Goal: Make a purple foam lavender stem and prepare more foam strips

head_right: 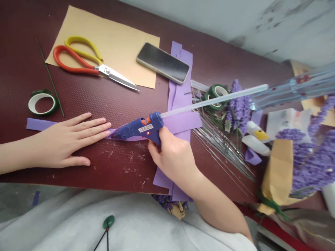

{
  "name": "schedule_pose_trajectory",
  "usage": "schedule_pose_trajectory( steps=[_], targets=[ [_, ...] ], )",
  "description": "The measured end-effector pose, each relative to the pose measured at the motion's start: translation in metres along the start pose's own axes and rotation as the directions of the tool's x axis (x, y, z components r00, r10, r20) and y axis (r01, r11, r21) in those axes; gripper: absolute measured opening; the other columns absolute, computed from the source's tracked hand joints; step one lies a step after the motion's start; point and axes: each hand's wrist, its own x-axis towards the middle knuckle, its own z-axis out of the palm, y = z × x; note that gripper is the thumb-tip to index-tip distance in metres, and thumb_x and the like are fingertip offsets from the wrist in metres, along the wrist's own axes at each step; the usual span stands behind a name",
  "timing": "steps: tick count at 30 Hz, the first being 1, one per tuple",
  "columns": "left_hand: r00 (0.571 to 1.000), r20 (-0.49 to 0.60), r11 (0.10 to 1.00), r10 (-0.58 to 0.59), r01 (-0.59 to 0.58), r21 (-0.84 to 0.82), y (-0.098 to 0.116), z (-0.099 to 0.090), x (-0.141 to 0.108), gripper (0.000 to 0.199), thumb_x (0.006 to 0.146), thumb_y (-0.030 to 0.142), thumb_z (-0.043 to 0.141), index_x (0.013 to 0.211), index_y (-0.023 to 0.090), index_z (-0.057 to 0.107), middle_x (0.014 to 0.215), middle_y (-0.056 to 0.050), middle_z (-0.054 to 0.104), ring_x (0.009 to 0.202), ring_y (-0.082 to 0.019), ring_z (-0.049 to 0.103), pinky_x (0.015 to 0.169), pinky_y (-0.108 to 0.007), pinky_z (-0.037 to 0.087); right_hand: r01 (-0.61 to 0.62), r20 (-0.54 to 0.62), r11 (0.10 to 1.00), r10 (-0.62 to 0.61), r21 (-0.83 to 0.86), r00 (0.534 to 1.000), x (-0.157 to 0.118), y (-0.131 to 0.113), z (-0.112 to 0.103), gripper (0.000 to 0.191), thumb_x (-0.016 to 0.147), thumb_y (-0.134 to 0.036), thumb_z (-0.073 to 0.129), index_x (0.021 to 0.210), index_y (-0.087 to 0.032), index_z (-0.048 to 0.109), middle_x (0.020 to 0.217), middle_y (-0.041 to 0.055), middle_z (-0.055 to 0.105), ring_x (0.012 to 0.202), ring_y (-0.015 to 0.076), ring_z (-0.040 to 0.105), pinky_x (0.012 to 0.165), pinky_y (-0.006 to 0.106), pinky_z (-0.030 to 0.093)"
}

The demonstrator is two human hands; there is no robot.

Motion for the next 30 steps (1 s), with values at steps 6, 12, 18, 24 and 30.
schedule_pose_trajectory(
  steps=[6,12,18,24,30],
  targets=[
    [1.000,0.021,1.000,-0.017,0.017,-0.003,0.0018,-0.0025,-0.0002,0.077,0.090,0.061,0.034,0.150,0.023,0.006,0.156,-0.003,0.017,0.145,-0.022,0.016,0.119,-0.039,0.001,-0.001,-0.001,1.000,0.001,0.022,1.000,-0.0011,0.0005,-0.0006,0.014,0.076,-0.023,0.049,0.069,-0.023,0.037,0.045,-0.0082,0.035,0.035,0.0094,0.035,0.039,0.022,0.028],
    [1.000,0.011,1.000,0.005,-0.005,0.009,0.0009,-0.0021,-0.0003,0.076,0.090,0.060,0.034,0.150,0.022,0.006,0.156,-0.003,0.017,0.145,-0.021,0.015,0.119,-0.038,-0.001,-0.030,0.024,0.999,0.029,0.019,0.999,-0.0006,0.0013,-0.0002,0.009,0.076,-0.023,0.047,0.072,-0.022,0.039,0.046,-0.0075,0.037,0.036,0.0105,0.036,0.040,0.023,0.028],
    [1.000,0.025,1.000,-0.016,0.016,-0.002,0.0021,-0.0014,0.0012,0.078,0.089,0.063,0.034,0.150,0.024,0.005,0.156,-0.003,0.017,0.145,-0.021,0.015,0.119,-0.037,-0.001,-0.049,0.042,0.999,0.048,0.020,0.998,-0.0013,0.0025,-0.0004,0.010,0.076,-0.025,0.046,0.071,-0.023,0.037,0.045,-0.0075,0.036,0.036,0.0108,0.036,0.040,0.023,0.028],
    [1.000,0.008,0.999,-0.024,0.024,-0.022,0.0032,-0.0018,0.0011,0.079,0.088,0.064,0.036,0.150,0.025,0.006,0.156,-0.003,0.019,0.144,-0.023,0.018,0.119,-0.040,0.001,-0.060,0.058,0.998,0.060,0.000,0.996,0.0005,0.0013,-0.0035,0.010,0.075,-0.024,0.046,0.071,-0.023,0.037,0.044,-0.0077,0.034,0.036,0.0116,0.036,0.040,0.023,0.027],
    [0.999,0.015,0.999,-0.034,0.034,-0.034,0.0037,-0.0024,0.0013,0.077,0.088,0.064,0.037,0.150,0.027,0.011,0.155,-0.003,0.020,0.144,-0.023,0.018,0.119,-0.041,0.003,-0.069,0.083,0.998,0.068,0.011,0.994,0.0002,0.0031,-0.0065,0.009,0.076,-0.025,0.045,0.072,-0.023,0.038,0.044,-0.0074,0.034,0.037,0.0119,0.036,0.041,0.023,0.027]
  ],
)
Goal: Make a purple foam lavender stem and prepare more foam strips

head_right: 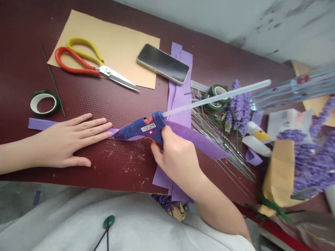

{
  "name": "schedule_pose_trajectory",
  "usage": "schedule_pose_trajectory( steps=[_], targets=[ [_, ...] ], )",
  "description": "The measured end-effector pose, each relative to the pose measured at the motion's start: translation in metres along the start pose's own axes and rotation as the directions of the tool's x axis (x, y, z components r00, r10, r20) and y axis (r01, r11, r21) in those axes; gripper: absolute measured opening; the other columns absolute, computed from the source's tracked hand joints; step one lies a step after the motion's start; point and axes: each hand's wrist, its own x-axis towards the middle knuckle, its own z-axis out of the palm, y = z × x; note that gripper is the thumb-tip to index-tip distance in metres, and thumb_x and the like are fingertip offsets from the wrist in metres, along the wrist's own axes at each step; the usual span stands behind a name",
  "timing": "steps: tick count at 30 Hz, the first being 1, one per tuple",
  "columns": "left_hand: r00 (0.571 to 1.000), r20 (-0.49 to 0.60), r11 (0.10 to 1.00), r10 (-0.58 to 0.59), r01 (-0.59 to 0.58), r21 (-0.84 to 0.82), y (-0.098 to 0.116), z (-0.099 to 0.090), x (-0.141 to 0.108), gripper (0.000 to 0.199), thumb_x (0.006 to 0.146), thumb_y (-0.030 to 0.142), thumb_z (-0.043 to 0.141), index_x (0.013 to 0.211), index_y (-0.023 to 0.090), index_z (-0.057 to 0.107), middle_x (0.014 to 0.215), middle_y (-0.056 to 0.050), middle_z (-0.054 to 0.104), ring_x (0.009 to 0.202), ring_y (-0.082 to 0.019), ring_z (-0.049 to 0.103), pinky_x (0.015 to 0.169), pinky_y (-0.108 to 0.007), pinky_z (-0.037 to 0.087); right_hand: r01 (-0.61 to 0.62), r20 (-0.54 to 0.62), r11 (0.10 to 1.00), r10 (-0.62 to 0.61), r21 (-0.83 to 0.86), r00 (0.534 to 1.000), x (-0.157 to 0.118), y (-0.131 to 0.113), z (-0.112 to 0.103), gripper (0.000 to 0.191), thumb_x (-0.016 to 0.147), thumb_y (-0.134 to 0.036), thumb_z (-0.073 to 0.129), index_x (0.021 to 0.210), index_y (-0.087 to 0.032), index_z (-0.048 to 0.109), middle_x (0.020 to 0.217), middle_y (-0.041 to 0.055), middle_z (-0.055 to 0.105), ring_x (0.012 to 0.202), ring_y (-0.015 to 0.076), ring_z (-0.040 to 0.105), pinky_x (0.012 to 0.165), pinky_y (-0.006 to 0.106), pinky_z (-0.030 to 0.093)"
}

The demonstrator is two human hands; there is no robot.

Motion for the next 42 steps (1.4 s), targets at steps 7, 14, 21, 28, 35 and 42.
schedule_pose_trajectory(
  steps=[7,14,21,28,35,42],
  targets=[
    [0.999,0.015,0.999,0.033,-0.033,0.004,0.000,-0.003,0.006,0.076,0.087,0.064,0.036,0.149,0.024,0.018,0.156,-0.004,0.018,0.145,-0.024,0.016,0.119,-0.041,0.002,0.016,-0.002,0.999,-0.016,-0.038,1.000,-0.001,0.001,-0.002,0.009,0.076,-0.023,0.047,0.072,-0.022,0.039,0.046,-0.0050,0.041,0.039,0.0126,0.040,0.042,0.024,0.022],
    [0.998,0.031,0.999,0.049,-0.050,0.020,-0.001,-0.003,0.010,0.081,0.087,0.067,0.033,0.150,0.025,0.004,0.157,-0.003,0.014,0.145,-0.020,0.014,0.118,-0.037,-0.004,0.026,-0.004,0.998,-0.026,-0.052,1.000,-0.002,0.005,0.000,0.006,0.078,-0.024,0.045,0.075,-0.021,0.041,0.049,-0.0041,0.045,0.040,0.0131,0.042,0.044,0.025,0.025],
    [0.997,0.054,0.998,0.052,-0.051,-0.020,-0.002,-0.005,0.010,0.081,0.086,0.067,0.036,0.150,0.027,0.007,0.156,-0.003,0.019,0.145,-0.022,0.017,0.119,-0.040,-0.002,0.015,0.020,0.995,-0.013,-0.095,1.000,-0.002,0.006,-0.002,0.006,0.080,-0.025,0.044,0.077,-0.020,0.043,0.050,-0.0028,0.047,0.041,0.0136,0.043,0.044,0.025,0.025],
    [0.996,0.054,0.996,0.075,-0.072,-0.048,-0.004,-0.007,0.016,0.082,0.084,0.071,0.033,0.150,0.025,0.014,0.155,-0.004,0.020,0.145,-0.023,0.016,0.119,-0.040,-0.001,0.024,0.016,0.995,-0.022,-0.094,1.000,-0.002,0.006,-0.004,0.006,0.079,-0.024,0.045,0.075,-0.021,0.042,0.050,-0.0029,0.047,0.040,0.0131,0.042,0.044,0.025,0.024],
    [0.994,0.006,0.993,0.110,-0.110,-0.045,-0.004,-0.004,0.025,0.084,0.086,0.070,0.027,0.150,0.019,0.009,0.156,-0.007,0.019,0.145,-0.023,0.016,0.119,-0.040,0.000,0.022,0.017,0.996,-0.020,-0.090,1.000,-0.001,0.007,-0.006,0.005,0.079,-0.024,0.045,0.078,-0.019,0.047,0.050,-0.0035,0.046,0.040,0.0128,0.042,0.044,0.025,0.025],
    [0.992,0.030,0.991,0.124,-0.122,-0.062,-0.004,-0.004,0.025,0.087,0.084,0.072,0.031,0.150,0.025,0.001,0.155,-0.004,0.018,0.144,-0.024,0.018,0.119,-0.042,-0.001,0.015,0.033,0.996,-0.012,-0.091,0.999,-0.002,0.008,-0.009,0.004,0.079,-0.023,0.045,0.078,-0.019,0.047,0.049,-0.0045,0.042,0.040,0.0124,0.041,0.043,0.026,0.023]
  ],
)
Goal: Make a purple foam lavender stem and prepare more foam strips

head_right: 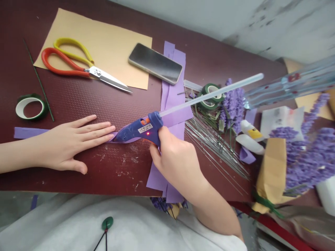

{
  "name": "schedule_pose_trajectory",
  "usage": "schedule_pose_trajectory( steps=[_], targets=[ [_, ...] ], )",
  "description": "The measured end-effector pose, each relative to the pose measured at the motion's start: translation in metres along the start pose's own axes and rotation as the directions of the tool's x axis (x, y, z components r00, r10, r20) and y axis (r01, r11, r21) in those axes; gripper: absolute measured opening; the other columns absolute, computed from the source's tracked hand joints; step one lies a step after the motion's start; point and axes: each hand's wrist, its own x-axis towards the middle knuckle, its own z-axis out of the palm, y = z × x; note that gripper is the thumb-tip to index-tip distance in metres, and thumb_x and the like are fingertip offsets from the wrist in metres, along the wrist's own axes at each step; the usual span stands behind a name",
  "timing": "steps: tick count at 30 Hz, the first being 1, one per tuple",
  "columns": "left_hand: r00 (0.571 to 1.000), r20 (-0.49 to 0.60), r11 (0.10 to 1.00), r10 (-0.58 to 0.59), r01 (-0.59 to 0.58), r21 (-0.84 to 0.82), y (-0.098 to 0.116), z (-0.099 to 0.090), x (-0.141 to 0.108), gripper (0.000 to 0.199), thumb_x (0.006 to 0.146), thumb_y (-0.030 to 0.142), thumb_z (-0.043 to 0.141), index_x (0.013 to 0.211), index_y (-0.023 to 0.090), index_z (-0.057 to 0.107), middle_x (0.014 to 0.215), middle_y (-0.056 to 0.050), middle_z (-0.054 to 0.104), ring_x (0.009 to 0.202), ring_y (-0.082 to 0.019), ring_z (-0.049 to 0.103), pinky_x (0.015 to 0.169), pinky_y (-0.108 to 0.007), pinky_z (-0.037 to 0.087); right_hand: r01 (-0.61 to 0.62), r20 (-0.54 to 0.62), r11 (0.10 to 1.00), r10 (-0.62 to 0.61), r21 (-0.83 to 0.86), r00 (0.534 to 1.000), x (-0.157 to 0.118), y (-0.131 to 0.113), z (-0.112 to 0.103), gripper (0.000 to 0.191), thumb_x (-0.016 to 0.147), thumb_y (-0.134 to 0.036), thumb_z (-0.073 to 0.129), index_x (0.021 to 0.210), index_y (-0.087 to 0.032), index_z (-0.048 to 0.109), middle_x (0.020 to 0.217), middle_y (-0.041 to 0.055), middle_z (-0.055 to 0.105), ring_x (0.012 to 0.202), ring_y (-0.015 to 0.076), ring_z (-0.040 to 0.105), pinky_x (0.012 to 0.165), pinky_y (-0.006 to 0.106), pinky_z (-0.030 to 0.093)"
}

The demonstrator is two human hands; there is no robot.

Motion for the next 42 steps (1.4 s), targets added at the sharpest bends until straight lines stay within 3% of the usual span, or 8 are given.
schedule_pose_trajectory(
  steps=[18,24,31,42],
  targets=[
    [1.000,0.016,1.000,-0.007,0.007,0.017,0.0019,0.0001,0.0005,0.088,0.083,0.073,0.029,0.150,0.024,-0.001,0.156,-0.003,0.015,0.145,-0.023,0.014,0.119,-0.038,-0.004,0.030,0.003,0.996,-0.030,-0.081,1.000,-0.0003,0.0011,-0.0044,0.009,0.078,-0.021,0.052,0.078,-0.021,0.043,0.051,-0.0011,0.050,0.039,0.0156,0.048,0.042,0.026,0.030],
    [1.000,0.006,0.998,0.016,-0.017,0.058,0.0007,0.0012,-0.0004,0.087,0.085,0.071,0.031,0.150,0.021,0.002,0.156,-0.005,0.016,0.145,-0.022,0.014,0.119,-0.040,-0.003,0.067,-0.073,0.991,-0.076,-0.115,0.994,-0.0006,0.0046,-0.0018,0.006,0.080,-0.025,0.047,0.077,-0.020,0.045,0.048,-0.0030,0.048,0.036,0.0151,0.045,0.039,0.025,0.029],
    [0.999,-0.029,0.998,0.016,-0.014,0.056,0.0024,0.0022,0.0006,0.082,0.087,0.067,0.032,0.150,0.023,0.005,0.156,-0.005,0.018,0.145,-0.022,0.016,0.119,-0.040,0.000,0.066,-0.045,0.988,-0.073,-0.136,0.996,-0.0019,0.0059,-0.0043,0.008,0.079,-0.024,0.049,0.081,-0.016,0.050,0.049,-0.0024,0.048,0.036,0.0152,0.046,0.039,0.024,0.030],
    [0.998,-0.041,0.998,0.039,-0.037,0.045,0.0019,0.0036,0.0016,0.081,0.088,0.065,0.034,0.150,0.020,0.007,0.156,-0.006,0.018,0.145,-0.021,0.016,0.120,-0.037,0.001,0.050,-0.019,0.985,-0.053,-0.162,0.998,-0.0029,0.0083,-0.0063,0.009,0.076,-0.023,0.053,0.078,-0.018,0.046,0.048,-0.0041,0.044,0.038,0.0122,0.040,0.042,0.023,0.025]
  ],
)
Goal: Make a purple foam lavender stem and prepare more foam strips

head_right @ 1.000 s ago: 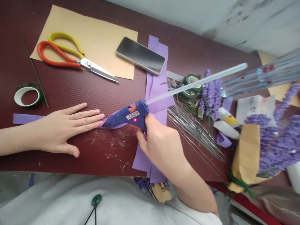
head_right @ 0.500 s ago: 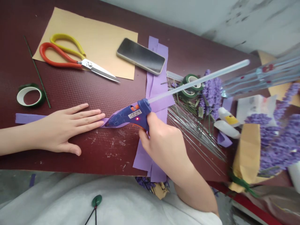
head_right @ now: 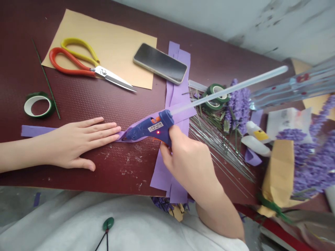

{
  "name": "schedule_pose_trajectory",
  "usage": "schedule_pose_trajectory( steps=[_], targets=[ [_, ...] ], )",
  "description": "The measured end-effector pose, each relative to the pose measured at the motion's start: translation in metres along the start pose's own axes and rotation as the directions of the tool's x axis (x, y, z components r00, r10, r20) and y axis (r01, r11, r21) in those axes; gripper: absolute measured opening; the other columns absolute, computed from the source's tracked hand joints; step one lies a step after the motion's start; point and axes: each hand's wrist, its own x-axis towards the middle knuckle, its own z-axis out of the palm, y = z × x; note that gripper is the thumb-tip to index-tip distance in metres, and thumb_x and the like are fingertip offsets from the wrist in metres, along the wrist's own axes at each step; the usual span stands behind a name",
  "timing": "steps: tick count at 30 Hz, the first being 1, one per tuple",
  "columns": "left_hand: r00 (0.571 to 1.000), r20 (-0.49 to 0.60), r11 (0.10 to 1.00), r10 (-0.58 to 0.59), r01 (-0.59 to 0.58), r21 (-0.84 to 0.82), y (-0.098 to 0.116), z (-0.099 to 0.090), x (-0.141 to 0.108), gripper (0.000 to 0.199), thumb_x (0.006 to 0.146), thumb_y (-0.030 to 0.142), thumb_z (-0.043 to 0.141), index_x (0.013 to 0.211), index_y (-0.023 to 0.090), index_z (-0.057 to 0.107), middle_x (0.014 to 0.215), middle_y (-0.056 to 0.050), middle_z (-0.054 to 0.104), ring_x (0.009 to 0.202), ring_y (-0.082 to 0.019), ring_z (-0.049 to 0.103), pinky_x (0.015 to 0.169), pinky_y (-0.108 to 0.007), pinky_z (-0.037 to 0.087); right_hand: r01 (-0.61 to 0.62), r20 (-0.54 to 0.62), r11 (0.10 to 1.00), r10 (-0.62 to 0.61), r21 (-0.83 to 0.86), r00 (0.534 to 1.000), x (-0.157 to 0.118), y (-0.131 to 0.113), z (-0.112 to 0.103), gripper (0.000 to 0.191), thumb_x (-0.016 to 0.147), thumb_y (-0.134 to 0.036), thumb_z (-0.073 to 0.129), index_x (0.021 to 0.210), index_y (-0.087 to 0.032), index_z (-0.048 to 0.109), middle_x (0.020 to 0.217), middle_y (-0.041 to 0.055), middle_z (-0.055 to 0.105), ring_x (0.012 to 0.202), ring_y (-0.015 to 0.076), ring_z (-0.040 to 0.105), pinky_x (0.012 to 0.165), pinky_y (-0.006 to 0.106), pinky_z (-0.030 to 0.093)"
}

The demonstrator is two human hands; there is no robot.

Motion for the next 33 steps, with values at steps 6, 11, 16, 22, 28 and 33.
schedule_pose_trajectory(
  steps=[6,11,16,22,28,33],
  targets=[
    [1.000,0.000,1.000,-0.002,0.002,-0.016,0.0000,0.0002,0.0001,0.079,0.088,0.064,0.036,0.150,0.022,0.010,0.156,-0.005,0.019,0.144,-0.022,0.017,0.120,-0.039,0.003,-0.018,0.009,1.000,0.018,0.006,1.000,-0.0006,0.0006,-0.0002,0.008,0.075,-0.023,0.053,0.078,-0.019,0.047,0.046,-0.0052,0.040,0.037,0.0115,0.035,0.042,0.023,0.023],
    [1.000,0.010,1.000,0.013,-0.013,0.000,-0.0015,-0.0022,0.0017,0.083,0.086,0.067,0.037,0.150,0.019,0.016,0.156,-0.006,0.019,0.145,-0.023,0.013,0.119,-0.040,0.001,-0.012,0.005,1.000,0.012,0.000,1.000,0.0000,0.0012,-0.0004,0.008,0.076,-0.024,0.053,0.078,-0.018,0.049,0.047,-0.0045,0.041,0.037,0.0123,0.036,0.041,0.023,0.025],
    [1.000,0.010,1.000,0.022,-0.022,-0.017,-0.0026,-0.0035,0.0045,0.084,0.085,0.068,0.035,0.150,0.018,0.015,0.156,-0.006,0.019,0.145,-0.021,0.014,0.119,-0.038,-0.001,-0.005,-0.005,1.000,0.005,-0.010,1.000,-0.0005,0.0021,-0.0008,0.008,0.076,-0.024,0.052,0.079,-0.018,0.048,0.048,-0.0044,0.041,0.037,0.0119,0.035,0.041,0.023,0.024],
    [1.000,0.018,0.999,0.017,-0.017,-0.034,-0.0018,-0.0013,0.0050,0.083,0.086,0.067,0.035,0.150,0.021,0.011,0.156,-0.004,0.017,0.145,-0.021,0.014,0.119,-0.038,-0.003,0.001,-0.010,1.000,-0.001,-0.023,1.000,-0.0013,0.0042,0.0001,0.008,0.076,-0.024,0.051,0.076,-0.020,0.043,0.048,-0.0056,0.036,0.037,0.0108,0.029,0.041,0.022,0.021],
    [1.000,-0.017,0.998,0.010,-0.011,-0.064,-0.0020,-0.0004,0.0047,0.082,0.085,0.066,0.041,0.150,0.024,0.013,0.155,-0.006,0.023,0.144,-0.023,0.020,0.119,-0.042,0.003,-0.042,0.033,0.999,0.043,-0.022,0.999,-0.0002,0.0030,-0.0042,0.010,0.076,-0.023,0.050,0.074,-0.021,0.040,0.049,-0.0048,0.036,0.039,0.0105,0.027,0.044,0.023,0.018],
    [1.000,0.004,0.998,0.011,-0.011,-0.056,-0.0013,-0.0011,0.0048,0.080,0.086,0.066,0.038,0.150,0.024,0.011,0.156,-0.005,0.020,0.144,-0.023,0.017,0.119,-0.042,0.001,-0.082,0.058,0.997,0.082,0.006,0.995,0.0007,0.0025,-0.0052,0.010,0.075,-0.022,0.051,0.072,-0.021,0.041,0.050,-0.0044,0.037,0.040,0.0099,0.027,0.045,0.024,0.018]
  ],
)
